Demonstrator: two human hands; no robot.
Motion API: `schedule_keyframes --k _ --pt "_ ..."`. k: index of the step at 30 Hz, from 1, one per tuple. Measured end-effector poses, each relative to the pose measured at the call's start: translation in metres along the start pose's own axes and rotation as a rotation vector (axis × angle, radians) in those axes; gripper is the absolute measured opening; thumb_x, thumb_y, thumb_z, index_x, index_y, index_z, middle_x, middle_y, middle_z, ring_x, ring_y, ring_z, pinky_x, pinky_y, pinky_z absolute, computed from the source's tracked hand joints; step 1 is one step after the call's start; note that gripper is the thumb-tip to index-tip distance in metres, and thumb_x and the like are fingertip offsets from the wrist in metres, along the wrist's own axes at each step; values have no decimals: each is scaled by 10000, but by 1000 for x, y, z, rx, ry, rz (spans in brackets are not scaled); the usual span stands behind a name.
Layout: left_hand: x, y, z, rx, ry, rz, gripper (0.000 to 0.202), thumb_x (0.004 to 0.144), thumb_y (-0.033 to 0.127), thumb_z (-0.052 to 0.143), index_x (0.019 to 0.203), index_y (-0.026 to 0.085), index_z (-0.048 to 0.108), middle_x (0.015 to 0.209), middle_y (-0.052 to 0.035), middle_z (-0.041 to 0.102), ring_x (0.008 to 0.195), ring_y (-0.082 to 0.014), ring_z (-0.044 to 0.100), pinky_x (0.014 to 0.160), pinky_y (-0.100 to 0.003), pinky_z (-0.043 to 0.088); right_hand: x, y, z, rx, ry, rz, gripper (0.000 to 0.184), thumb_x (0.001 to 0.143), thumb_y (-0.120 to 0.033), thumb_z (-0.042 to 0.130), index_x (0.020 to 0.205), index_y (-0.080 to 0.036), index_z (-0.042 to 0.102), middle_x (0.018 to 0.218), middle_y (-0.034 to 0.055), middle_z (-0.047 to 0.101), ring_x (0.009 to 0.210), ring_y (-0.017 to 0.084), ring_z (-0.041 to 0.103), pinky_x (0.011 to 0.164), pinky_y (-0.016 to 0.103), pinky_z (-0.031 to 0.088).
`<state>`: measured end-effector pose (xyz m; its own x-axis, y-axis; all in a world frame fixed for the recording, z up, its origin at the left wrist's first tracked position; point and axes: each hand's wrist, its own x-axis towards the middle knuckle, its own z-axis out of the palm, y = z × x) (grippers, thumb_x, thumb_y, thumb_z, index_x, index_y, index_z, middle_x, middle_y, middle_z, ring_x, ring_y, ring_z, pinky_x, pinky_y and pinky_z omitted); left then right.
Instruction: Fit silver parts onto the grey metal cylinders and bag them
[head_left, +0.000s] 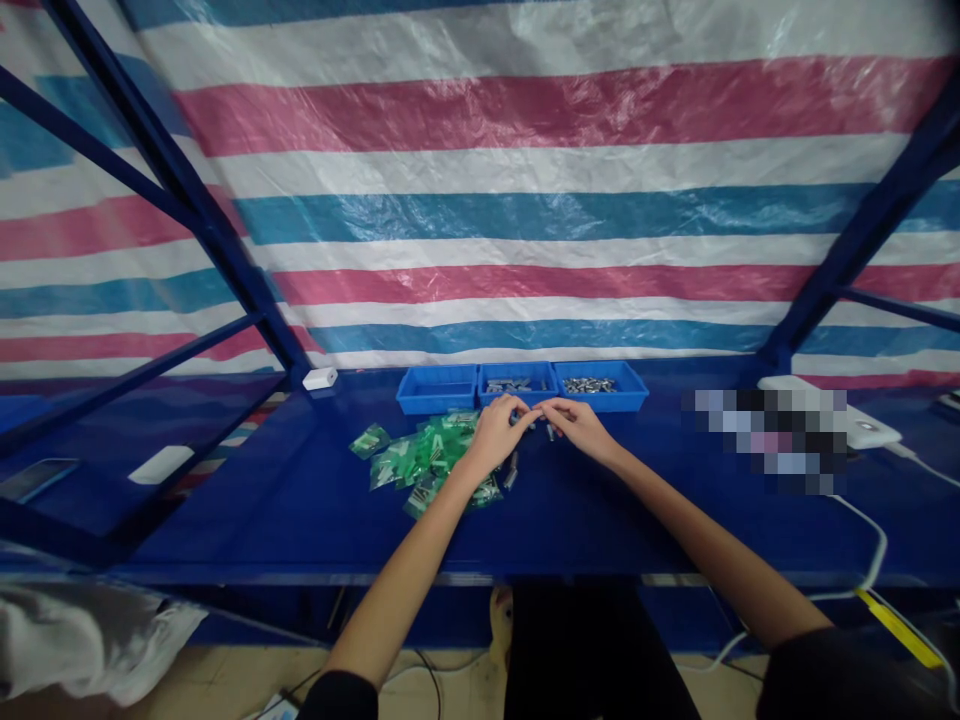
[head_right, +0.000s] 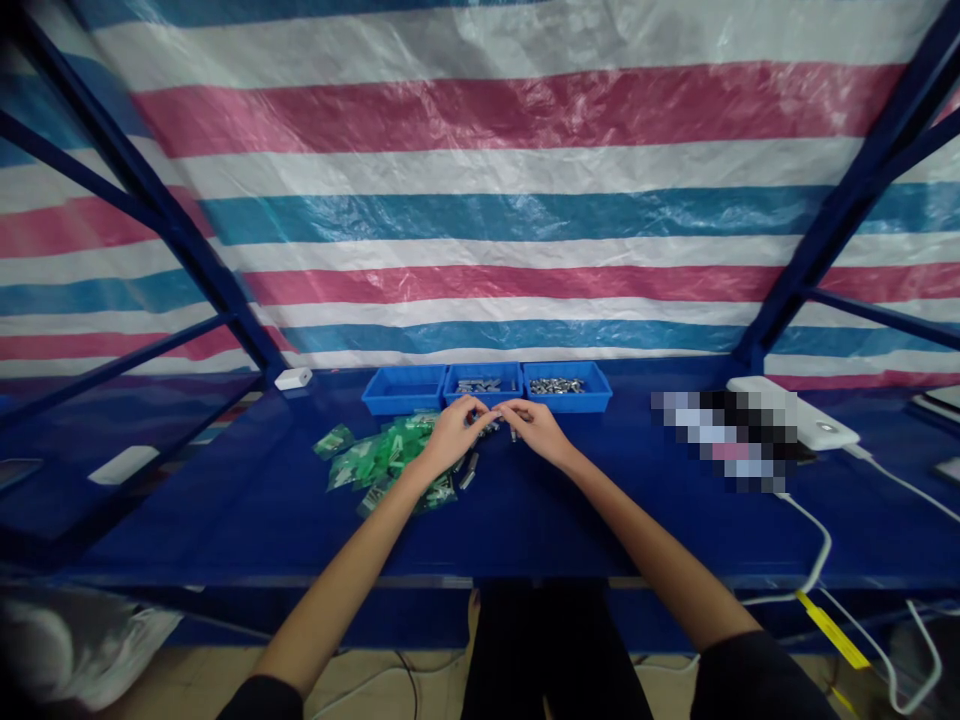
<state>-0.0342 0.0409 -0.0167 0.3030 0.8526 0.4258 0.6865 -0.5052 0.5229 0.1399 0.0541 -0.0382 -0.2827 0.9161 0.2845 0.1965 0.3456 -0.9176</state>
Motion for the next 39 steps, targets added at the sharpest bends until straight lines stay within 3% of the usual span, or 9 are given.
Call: schedule_keyframes --k 5,10,13,15,16,22,26,32,39 --pt "-6 4 1 188 -143 62 264 845 432 492 973 228 601 985 -9 609 971 -179 510 870 -325 341 6 10 -6 69 83 39 402 749 -539 549 843 -164 660 627 11 602 509 110 535 513 252 454" --pt "-8 5 3 301 -292 133 237 862 321 490 1058 223 581 1063 -34 590 1048 -201 476 924 -364 297 13 14 -12 81 235 139 403 649 -537 653 749 -147 651 594 39 625 498 138 571 503 276 479" --pt "-8 5 4 305 -302 140 221 861 285 486 1047 220 587 1076 -39 585 1065 -210 475 940 -379 281 12 3 -10 150 237 36 437 676 -505 645 959 -171 640 882 92 682 725 185 644 609 294 526" --pt "-8 6 5 306 -310 137 217 857 278 488 1041 221 588 1080 -41 581 1065 -216 479 941 -387 281 9 -6 -8 194 161 -63 487 720 -479 614 1132 -223 569 1165 98 598 897 201 631 674 300 539" --pt "-9 6 5 306 -314 135 217 855 278 489 1041 223 587 1080 -41 579 1066 -219 479 940 -391 282 7 -10 -8 181 114 -85 488 733 -469 604 1159 -236 553 1210 95 570 919 203 625 671 299 541" --pt "-9 7 3 312 -305 123 224 859 311 475 1024 213 590 1027 -45 593 1036 -223 493 908 -386 300 -1 4 -17 -327 -83 -109 428 660 -471 677 996 -207 656 994 84 625 659 150 605 610 296 503" --pt "-8 6 3 327 -295 126 202 836 305 515 993 218 607 981 -35 613 991 -216 508 865 -362 309 -2 17 -22 -599 -134 -82 403 634 -488 697 935 -221 680 862 59 638 651 159 583 598 288 461" --pt "-7 9 -1 281 -201 75 213 866 337 463 982 222 600 903 -13 645 930 -194 525 831 -342 303 1 15 -19 -588 -136 -56 238 731 -338 625 940 -233 668 750 8 668 628 142 591 593 263 441" --pt "-6 10 1 319 -72 61 346 916 413 323 749 185 522 739 1 602 770 -164 531 746 -310 313 0 5 -6 -232 -29 -152 331 726 -305 614 1034 -183 604 778 20 650 603 107 555 559 229 455"
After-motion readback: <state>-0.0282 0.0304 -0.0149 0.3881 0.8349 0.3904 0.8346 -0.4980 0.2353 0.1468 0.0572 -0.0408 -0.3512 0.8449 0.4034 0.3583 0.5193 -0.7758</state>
